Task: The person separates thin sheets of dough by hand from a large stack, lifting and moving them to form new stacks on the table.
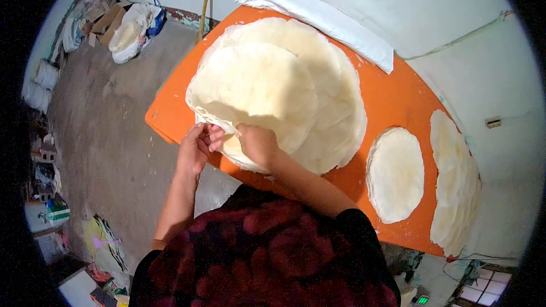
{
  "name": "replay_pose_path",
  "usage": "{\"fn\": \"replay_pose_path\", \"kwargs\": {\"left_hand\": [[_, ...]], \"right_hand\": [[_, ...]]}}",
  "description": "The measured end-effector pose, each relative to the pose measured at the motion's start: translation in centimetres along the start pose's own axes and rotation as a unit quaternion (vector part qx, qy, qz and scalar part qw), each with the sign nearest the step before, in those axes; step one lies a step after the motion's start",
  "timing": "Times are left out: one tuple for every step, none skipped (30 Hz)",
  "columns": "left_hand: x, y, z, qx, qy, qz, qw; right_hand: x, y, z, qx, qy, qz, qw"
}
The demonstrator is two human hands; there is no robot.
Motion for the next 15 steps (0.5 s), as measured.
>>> {"fn": "replay_pose_path", "kwargs": {"left_hand": [[0.1, -0.3, 0.1, -0.008, -0.006, -0.005, 1.0], [0.1, -0.7, 0.0, -0.017, -0.011, -0.011, 1.0], [0.0, -1.3, -0.1, -0.027, -0.016, -0.015, 0.999], [-0.3, -2.0, -0.3, -0.044, -0.018, -0.024, 0.999], [-0.4, -2.7, -0.4, -0.058, -0.022, -0.032, 0.998], [-0.3, -3.3, -0.4, -0.073, -0.026, -0.039, 0.996], [-0.2, -3.7, -0.5, -0.086, -0.029, -0.046, 0.995], [0.3, -3.6, -0.1, -0.088, -0.012, -0.016, 0.996], [0.5, -3.7, -0.2, -0.088, -0.018, -0.008, 0.996], [0.6, -4.0, -0.3, -0.088, -0.022, -0.001, 0.996], [0.6, -4.3, -0.4, -0.089, -0.025, 0.005, 0.996], [0.6, -4.5, -0.6, -0.093, -0.03, -0.002, 0.995], [0.6, -4.6, -0.9, -0.096, -0.035, -0.009, 0.995], [0.8, -4.7, -1.1, -0.098, -0.04, -0.017, 0.994], [0.8, -4.7, -1.4, -0.096, -0.034, -0.021, 0.995]], "right_hand": [[-0.6, 1.2, -1.0, 0.042, -0.044, -0.049, 0.997], [-1.6, 2.9, -2.2, 0.084, -0.087, -0.099, 0.988], [-3.9, 4.1, -3.9, 0.019, 0.003, -0.113, 0.993], [-6.2, 5.4, -5.9, -0.051, 0.019, 0.006, 0.998], [-11.2, 5.1, -6.4, -0.019, 0.074, -0.051, 0.996], [-14.9, 5.8, -7.3, -0.018, 0.071, 0.04, 0.996], [-19.5, 5.2, -7.1, -0.043, 0.154, 0.067, 0.985], [-23.4, 4.0, -6.4, -0.014, 0.193, 0.079, 0.978], [-26.5, 2.7, -5.7, 0.016, 0.23, 0.091, 0.969], [-28.0, 1.2, -5.0, 0.009, 0.258, 0.141, 0.956], [-28.9, -0.2, -4.0, 0.002, 0.285, 0.189, 0.94], [-29.2, -1.0, -3.2, -0.003, 0.311, 0.237, 0.92], [-28.2, -1.3, -2.8, -0.038, 0.327, 0.253, 0.91], [-26.3, -1.2, -2.7, -0.072, 0.343, 0.269, 0.897], [-24.2, -0.8, -2.7, -0.106, 0.358, 0.284, 0.883]]}}
Point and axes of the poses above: each hand's wrist, its own z-axis away from the middle knuckle, its own x-axis out of the palm, y = z × x, the point moved 8 cm from there along -z, towards the middle knuckle, and after that the axes turned 10 degrees about z, right-handed, at the moved point
